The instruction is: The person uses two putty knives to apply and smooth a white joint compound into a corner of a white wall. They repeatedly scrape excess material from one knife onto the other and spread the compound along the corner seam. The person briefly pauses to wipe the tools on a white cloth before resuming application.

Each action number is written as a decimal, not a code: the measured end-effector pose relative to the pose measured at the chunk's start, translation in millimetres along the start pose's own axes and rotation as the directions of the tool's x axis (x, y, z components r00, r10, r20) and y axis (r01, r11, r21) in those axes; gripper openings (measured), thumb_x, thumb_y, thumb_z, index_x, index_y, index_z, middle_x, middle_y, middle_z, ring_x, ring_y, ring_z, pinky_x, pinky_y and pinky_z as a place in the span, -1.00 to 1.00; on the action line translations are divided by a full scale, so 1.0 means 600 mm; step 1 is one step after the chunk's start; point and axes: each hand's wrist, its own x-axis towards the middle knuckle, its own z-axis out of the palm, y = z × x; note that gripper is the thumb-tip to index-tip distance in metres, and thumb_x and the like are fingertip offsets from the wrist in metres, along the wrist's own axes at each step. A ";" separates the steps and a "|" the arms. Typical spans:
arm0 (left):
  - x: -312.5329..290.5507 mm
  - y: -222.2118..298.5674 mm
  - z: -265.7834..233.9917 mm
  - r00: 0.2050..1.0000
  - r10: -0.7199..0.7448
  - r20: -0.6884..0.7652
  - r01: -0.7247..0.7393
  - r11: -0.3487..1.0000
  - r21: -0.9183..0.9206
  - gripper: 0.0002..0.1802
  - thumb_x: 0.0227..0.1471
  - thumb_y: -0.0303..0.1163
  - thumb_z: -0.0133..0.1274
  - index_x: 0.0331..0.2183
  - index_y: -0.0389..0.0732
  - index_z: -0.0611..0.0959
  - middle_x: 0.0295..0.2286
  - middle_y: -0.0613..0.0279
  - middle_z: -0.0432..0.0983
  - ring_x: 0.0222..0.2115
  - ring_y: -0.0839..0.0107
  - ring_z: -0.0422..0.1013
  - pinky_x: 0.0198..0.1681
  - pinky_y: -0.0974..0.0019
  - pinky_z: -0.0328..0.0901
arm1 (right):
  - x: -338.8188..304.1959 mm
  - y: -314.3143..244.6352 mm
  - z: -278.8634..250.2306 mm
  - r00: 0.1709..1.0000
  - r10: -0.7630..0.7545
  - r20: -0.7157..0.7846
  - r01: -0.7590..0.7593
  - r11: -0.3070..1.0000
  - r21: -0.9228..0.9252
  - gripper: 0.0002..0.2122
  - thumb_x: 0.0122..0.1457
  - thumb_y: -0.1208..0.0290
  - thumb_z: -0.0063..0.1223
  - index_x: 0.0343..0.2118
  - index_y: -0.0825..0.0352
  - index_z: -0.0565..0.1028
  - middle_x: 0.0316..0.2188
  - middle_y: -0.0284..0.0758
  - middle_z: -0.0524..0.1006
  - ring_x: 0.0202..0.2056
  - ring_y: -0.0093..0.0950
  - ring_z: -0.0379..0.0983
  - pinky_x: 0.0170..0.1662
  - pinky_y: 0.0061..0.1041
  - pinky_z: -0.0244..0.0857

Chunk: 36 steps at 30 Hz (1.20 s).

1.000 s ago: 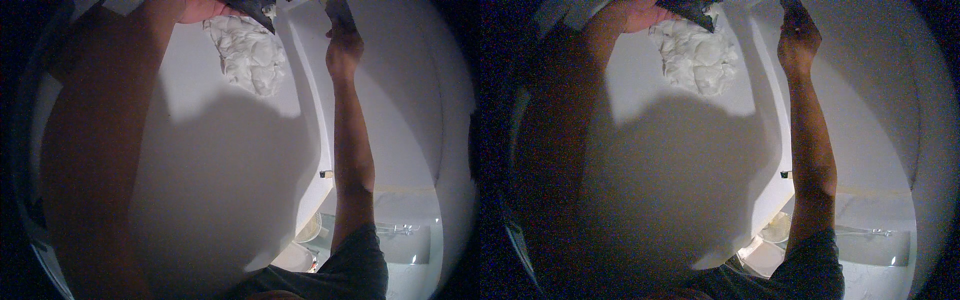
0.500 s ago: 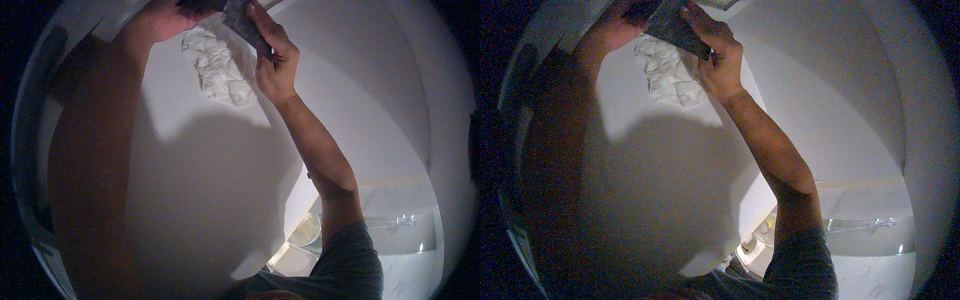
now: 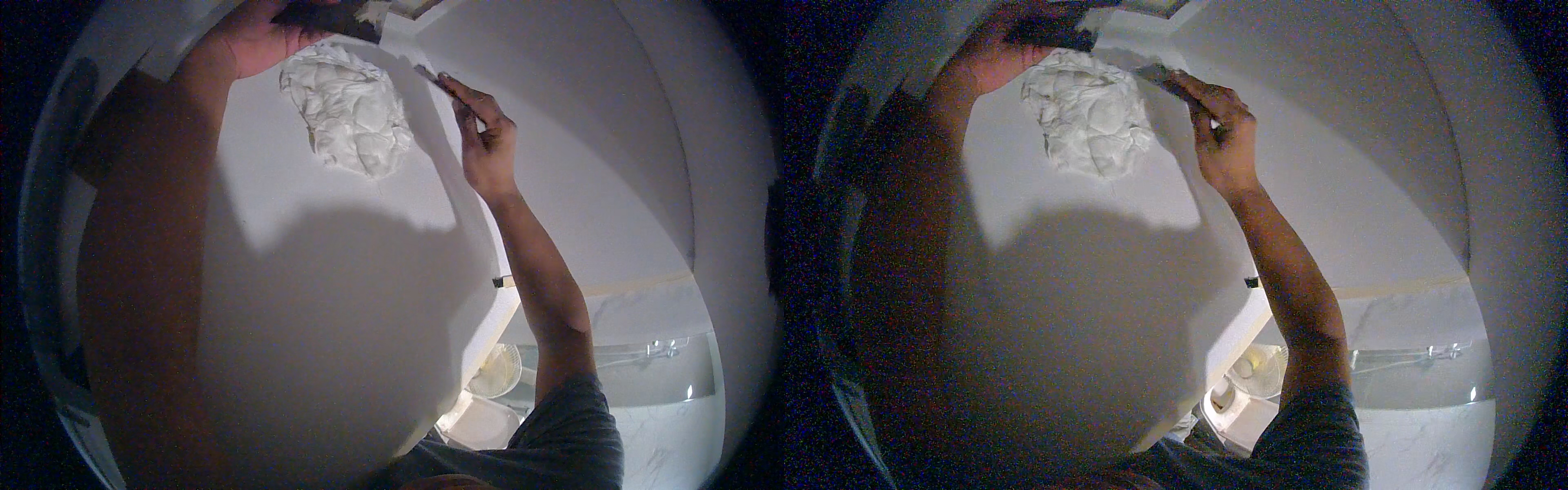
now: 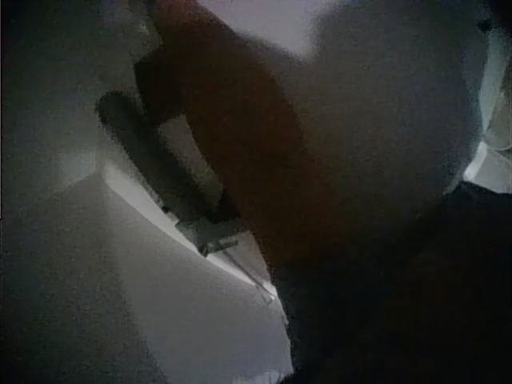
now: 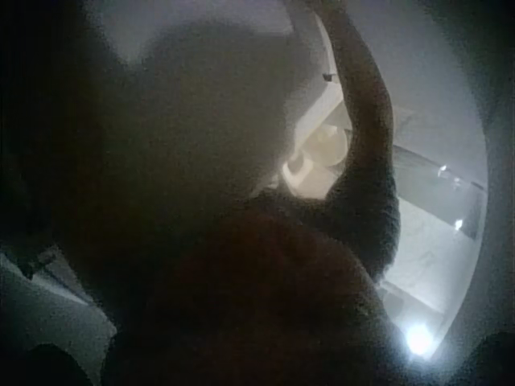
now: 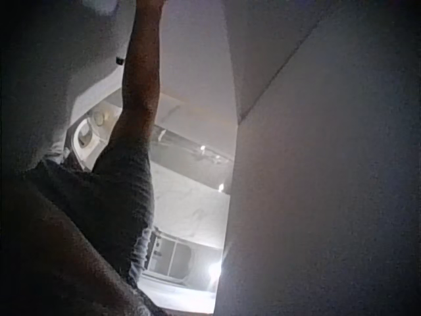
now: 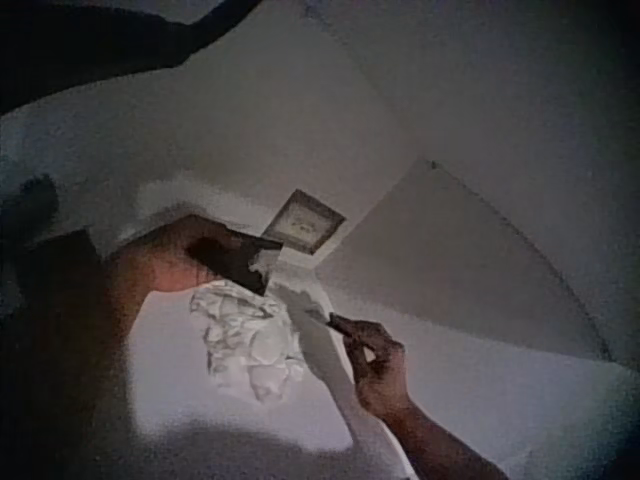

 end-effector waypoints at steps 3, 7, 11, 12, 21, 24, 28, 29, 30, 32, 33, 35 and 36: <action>0.007 -0.012 -0.013 0.995 -0.098 -0.022 0.096 0.993 -0.065 -0.63 0.03 -0.54 0.21 -0.07 -0.30 0.61 -0.06 0.14 0.59 -0.03 0.26 0.49 0.18 0.17 0.33 | -0.019 0.005 -0.022 0.973 0.222 -0.053 -0.223 0.975 -0.005 -0.70 0.24 0.64 0.02 0.01 0.34 0.58 -0.06 -0.22 0.64 -0.08 -0.34 0.57 0.06 -0.39 0.39; 0.019 -0.029 -0.017 0.990 -0.143 0.004 0.143 0.985 -0.093 -0.60 0.01 -0.48 0.26 -0.05 -0.24 0.63 -0.06 0.15 0.59 -0.04 0.28 0.50 0.18 0.17 0.34 | -0.043 0.017 -0.051 0.907 0.421 -0.020 -0.380 0.836 0.397 -0.87 0.31 0.56 0.07 -0.14 0.43 0.58 -0.20 -0.31 0.65 -0.22 -0.47 0.56 -0.15 -0.42 0.44; 0.020 -0.042 -0.041 0.981 -0.193 -0.014 0.191 0.976 -0.102 -0.57 -0.01 -0.42 0.30 -0.04 -0.18 0.64 -0.07 0.17 0.59 -0.05 0.30 0.52 0.18 0.18 0.35 | -0.037 -0.024 -0.051 0.849 0.520 0.092 -0.392 0.504 0.770 -0.85 0.23 0.62 0.11 -0.15 0.34 0.56 -0.23 -0.32 0.64 -0.23 -0.47 0.58 -0.24 -0.43 0.50; 0.024 -0.048 -0.049 0.983 -0.183 -0.015 0.181 0.979 -0.092 -0.56 -0.02 -0.41 0.31 -0.04 -0.16 0.64 -0.07 0.17 0.59 -0.05 0.30 0.52 0.18 0.18 0.35 | -0.035 -0.033 -0.054 0.822 0.555 0.130 -0.412 0.421 0.808 -0.84 0.22 0.64 0.10 -0.15 0.32 0.56 -0.23 -0.33 0.64 -0.21 -0.48 0.58 -0.24 -0.44 0.50; 0.016 -0.044 -0.027 0.982 -0.180 0.057 0.184 0.981 -0.065 -0.49 -0.05 -0.27 0.33 -0.06 -0.26 0.63 -0.10 0.24 0.62 -0.04 0.33 0.51 0.18 0.18 0.35 | -0.039 -0.057 -0.064 0.733 0.629 0.258 -0.526 0.285 0.802 -0.71 0.23 0.42 0.14 0.01 0.24 0.46 -0.15 -0.39 0.57 -0.17 -0.53 0.55 -0.26 -0.48 0.53; 0.016 -0.037 -0.001 0.981 -0.185 -0.055 0.185 0.983 -0.005 -0.45 -0.04 -0.26 0.32 -0.01 -0.25 0.61 -0.07 0.22 0.61 -0.03 0.30 0.51 0.20 0.16 0.34 | -0.028 -0.045 -0.066 0.780 0.567 0.265 -0.511 0.332 0.793 -0.68 0.21 0.43 0.15 0.02 0.27 0.45 -0.20 -0.36 0.58 -0.23 -0.51 0.56 -0.25 -0.48 0.53; 0.026 -0.042 -0.006 0.989 -0.135 -0.053 0.133 0.991 -0.032 -0.44 -0.02 -0.28 0.29 0.04 -0.23 0.61 -0.06 0.19 0.61 -0.04 0.25 0.53 0.18 0.12 0.35 | 0.006 -0.054 -0.046 0.818 0.527 0.231 -0.460 0.360 0.812 -0.72 0.23 0.42 0.14 -0.01 0.30 0.43 -0.27 -0.36 0.57 -0.35 -0.49 0.53 -0.36 -0.50 0.45; 0.023 -0.040 -0.004 0.988 -0.139 -0.070 0.138 0.990 -0.024 -0.43 -0.03 -0.28 0.29 0.05 -0.23 0.60 -0.05 0.18 0.61 -0.04 0.25 0.53 0.17 0.11 0.36 | 0.013 -0.052 -0.045 0.831 0.501 0.241 -0.457 0.370 0.809 -0.73 0.23 0.42 0.14 -0.02 0.30 0.43 -0.29 -0.36 0.57 -0.38 -0.49 0.52 -0.38 -0.51 0.43; 0.022 -0.039 0.007 0.986 -0.144 -0.082 0.143 0.989 -0.021 -0.42 -0.03 -0.27 0.29 0.06 -0.23 0.60 -0.05 0.18 0.61 -0.04 0.24 0.53 0.16 0.10 0.37 | 0.019 -0.050 -0.043 0.833 0.499 0.241 -0.460 0.381 0.802 -0.74 0.24 0.42 0.14 -0.04 0.30 0.43 -0.30 -0.36 0.57 -0.40 -0.50 0.52 -0.40 -0.51 0.41; 0.020 -0.029 0.025 0.973 -0.188 -0.136 0.177 0.980 -0.086 -0.43 -0.02 -0.37 0.29 0.06 -0.26 0.58 -0.03 0.16 0.59 -0.01 0.21 0.51 0.18 0.09 0.34 | 0.031 -0.052 -0.034 0.836 0.493 0.240 -0.465 0.403 0.788 -0.76 0.25 0.42 0.15 -0.07 0.31 0.42 -0.33 -0.36 0.56 -0.42 -0.51 0.50 -0.44 -0.52 0.37; 0.018 -0.023 0.035 0.963 -0.213 -0.166 0.196 0.974 -0.117 -0.44 -0.01 -0.42 0.29 0.06 -0.28 0.56 -0.02 0.15 0.59 0.00 0.19 0.50 0.19 0.08 0.33 | 0.034 -0.060 -0.027 0.852 0.488 0.190 -0.449 0.493 0.745 -0.76 0.26 0.42 0.15 -0.07 0.32 0.42 -0.34 -0.36 0.56 -0.43 -0.52 0.50 -0.45 -0.53 0.36; 0.014 -0.014 0.047 0.938 -0.266 -0.223 0.229 0.957 -0.181 -0.44 0.00 -0.52 0.29 0.07 -0.31 0.54 0.00 0.12 0.57 0.02 0.16 0.48 0.21 0.07 0.30 | 0.041 -0.076 -0.011 0.882 0.463 0.092 -0.411 0.657 0.632 -0.77 0.27 0.42 0.17 -0.09 0.34 0.42 -0.36 -0.35 0.55 -0.45 -0.55 0.48 -0.47 -0.53 0.35; 0.011 -0.010 0.046 0.923 -0.289 -0.252 0.240 0.948 -0.211 -0.44 0.00 -0.57 0.29 0.07 -0.33 0.53 0.01 0.11 0.56 0.04 0.15 0.47 0.22 0.07 0.28 | 0.045 -0.078 -0.007 0.895 0.441 0.070 -0.388 0.690 0.610 -0.77 0.27 0.42 0.17 -0.09 0.34 0.42 -0.36 -0.35 0.55 -0.46 -0.56 0.47 -0.49 -0.53 0.34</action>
